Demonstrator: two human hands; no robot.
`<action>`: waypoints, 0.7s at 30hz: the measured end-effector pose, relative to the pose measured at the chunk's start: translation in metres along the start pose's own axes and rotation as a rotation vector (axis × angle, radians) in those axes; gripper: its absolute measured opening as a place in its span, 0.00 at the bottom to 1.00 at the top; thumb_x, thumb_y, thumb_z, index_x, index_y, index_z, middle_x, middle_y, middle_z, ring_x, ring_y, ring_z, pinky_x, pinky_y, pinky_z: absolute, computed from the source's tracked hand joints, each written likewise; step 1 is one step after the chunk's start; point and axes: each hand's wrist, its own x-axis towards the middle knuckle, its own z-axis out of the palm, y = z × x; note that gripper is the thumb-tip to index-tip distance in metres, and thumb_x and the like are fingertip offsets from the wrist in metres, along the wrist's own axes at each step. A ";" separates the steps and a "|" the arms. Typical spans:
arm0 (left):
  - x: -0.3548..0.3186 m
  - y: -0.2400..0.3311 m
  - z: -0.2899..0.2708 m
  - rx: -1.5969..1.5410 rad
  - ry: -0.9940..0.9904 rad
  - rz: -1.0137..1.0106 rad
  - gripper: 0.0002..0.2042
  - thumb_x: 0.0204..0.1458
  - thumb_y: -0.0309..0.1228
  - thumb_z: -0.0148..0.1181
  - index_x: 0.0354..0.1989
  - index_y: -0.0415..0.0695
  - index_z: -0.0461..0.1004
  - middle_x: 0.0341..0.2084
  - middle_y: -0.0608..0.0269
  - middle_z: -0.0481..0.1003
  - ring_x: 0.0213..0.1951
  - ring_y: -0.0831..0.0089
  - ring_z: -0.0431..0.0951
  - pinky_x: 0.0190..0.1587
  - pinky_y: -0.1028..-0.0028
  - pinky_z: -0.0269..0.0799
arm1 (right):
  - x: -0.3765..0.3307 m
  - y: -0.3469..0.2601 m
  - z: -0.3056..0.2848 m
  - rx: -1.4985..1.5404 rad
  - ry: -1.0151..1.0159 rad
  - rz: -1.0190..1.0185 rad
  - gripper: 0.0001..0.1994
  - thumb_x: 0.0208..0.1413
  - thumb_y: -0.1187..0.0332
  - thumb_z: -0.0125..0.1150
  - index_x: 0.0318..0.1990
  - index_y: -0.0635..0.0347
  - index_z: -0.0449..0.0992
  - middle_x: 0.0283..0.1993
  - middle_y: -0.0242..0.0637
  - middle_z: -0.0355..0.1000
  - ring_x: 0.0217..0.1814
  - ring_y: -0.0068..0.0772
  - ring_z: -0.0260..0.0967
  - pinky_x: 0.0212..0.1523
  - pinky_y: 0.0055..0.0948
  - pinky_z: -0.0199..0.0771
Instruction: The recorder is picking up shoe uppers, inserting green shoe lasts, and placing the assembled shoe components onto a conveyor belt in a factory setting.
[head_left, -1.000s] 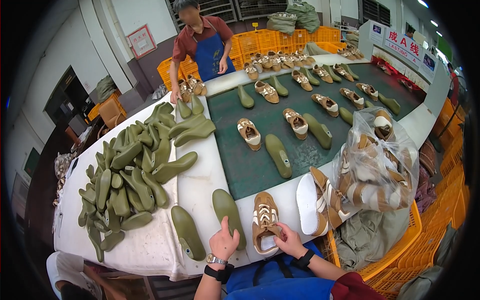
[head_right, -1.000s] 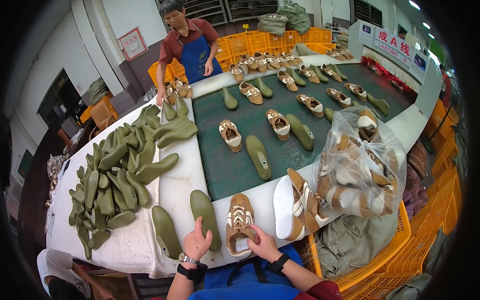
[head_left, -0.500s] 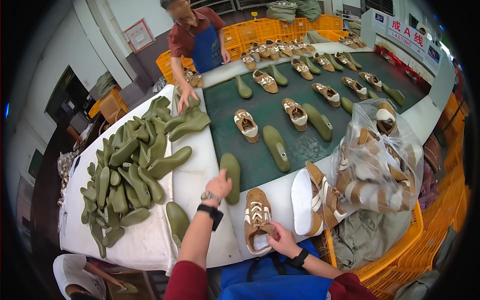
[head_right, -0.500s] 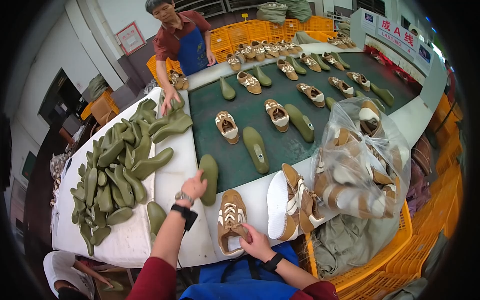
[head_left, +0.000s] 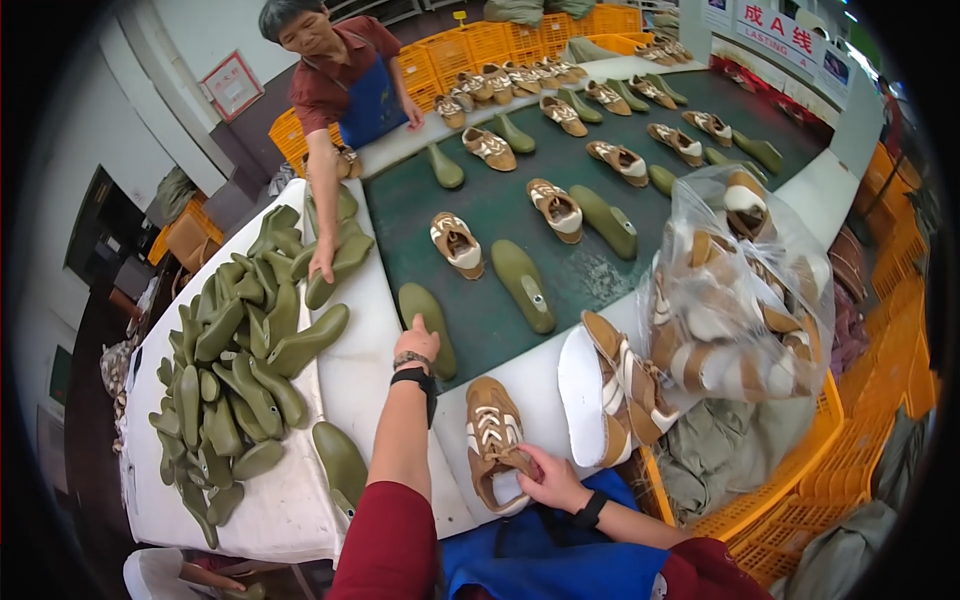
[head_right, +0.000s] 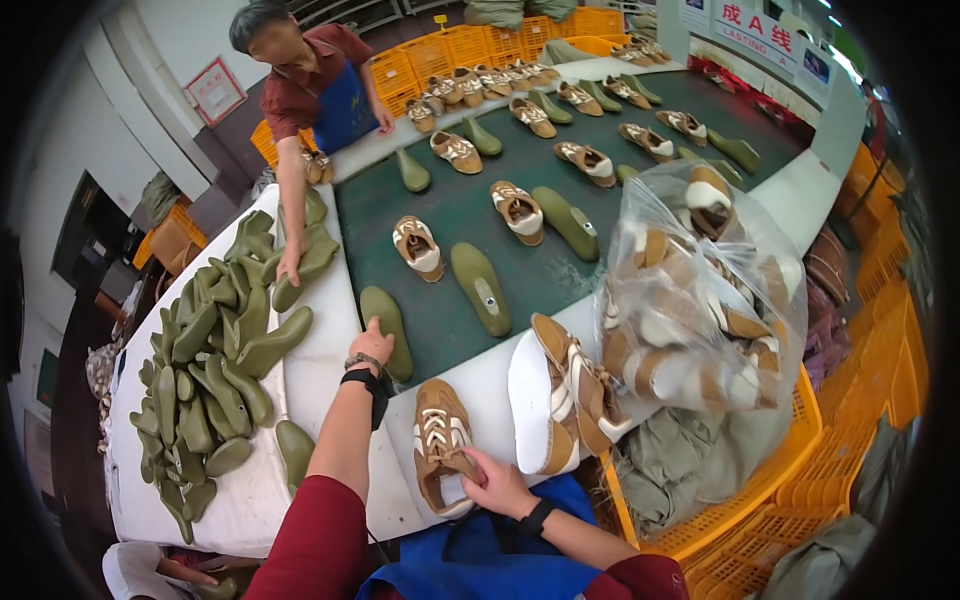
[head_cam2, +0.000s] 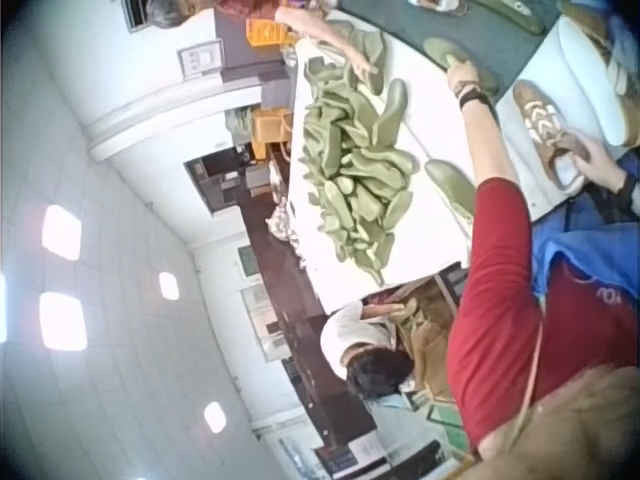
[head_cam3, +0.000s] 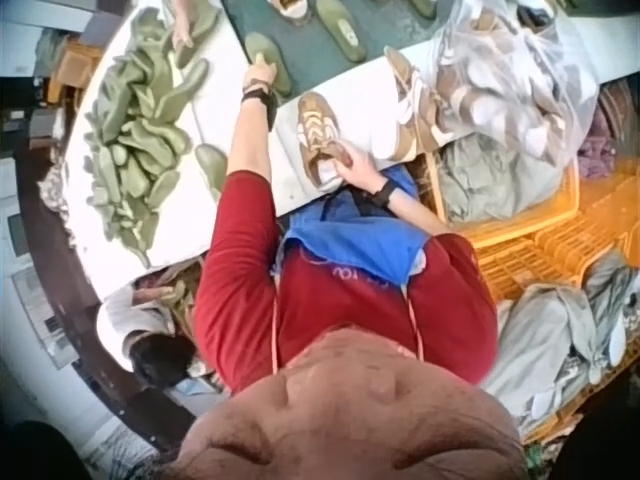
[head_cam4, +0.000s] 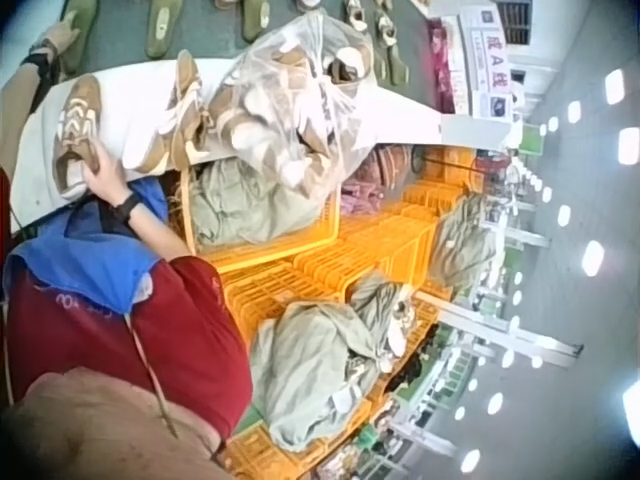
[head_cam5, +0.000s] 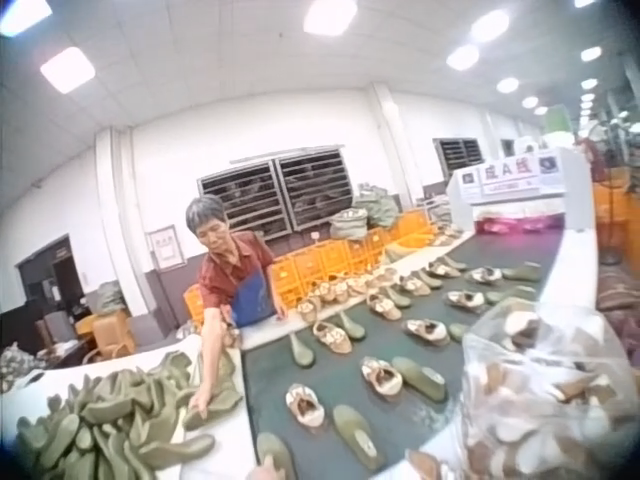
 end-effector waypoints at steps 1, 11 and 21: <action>-0.004 0.000 -0.002 -0.008 0.000 0.013 0.32 0.51 0.42 0.53 0.64 0.49 0.53 0.42 0.42 0.74 0.45 0.48 0.74 0.49 0.57 0.70 | 0.001 0.000 -0.001 0.002 0.009 0.011 0.23 0.48 0.64 0.61 0.54 0.57 0.67 0.18 0.35 0.65 0.19 0.34 0.67 0.23 0.31 0.67; -0.113 -0.012 -0.031 0.024 -0.059 0.333 0.29 0.49 0.37 0.55 0.61 0.51 0.58 0.34 0.45 0.76 0.36 0.49 0.77 0.39 0.56 0.73 | 0.005 0.000 0.002 -0.011 0.011 -0.036 0.23 0.48 0.66 0.61 0.54 0.57 0.67 0.18 0.34 0.63 0.19 0.32 0.63 0.23 0.30 0.65; -0.309 -0.019 -0.002 -0.370 0.111 0.668 0.17 0.48 0.36 0.60 0.46 0.44 0.71 0.30 0.54 0.73 0.31 0.55 0.75 0.33 0.63 0.72 | 0.000 -0.003 0.012 -0.009 0.052 0.012 0.23 0.48 0.67 0.61 0.53 0.57 0.68 0.17 0.33 0.60 0.18 0.26 0.59 0.23 0.27 0.62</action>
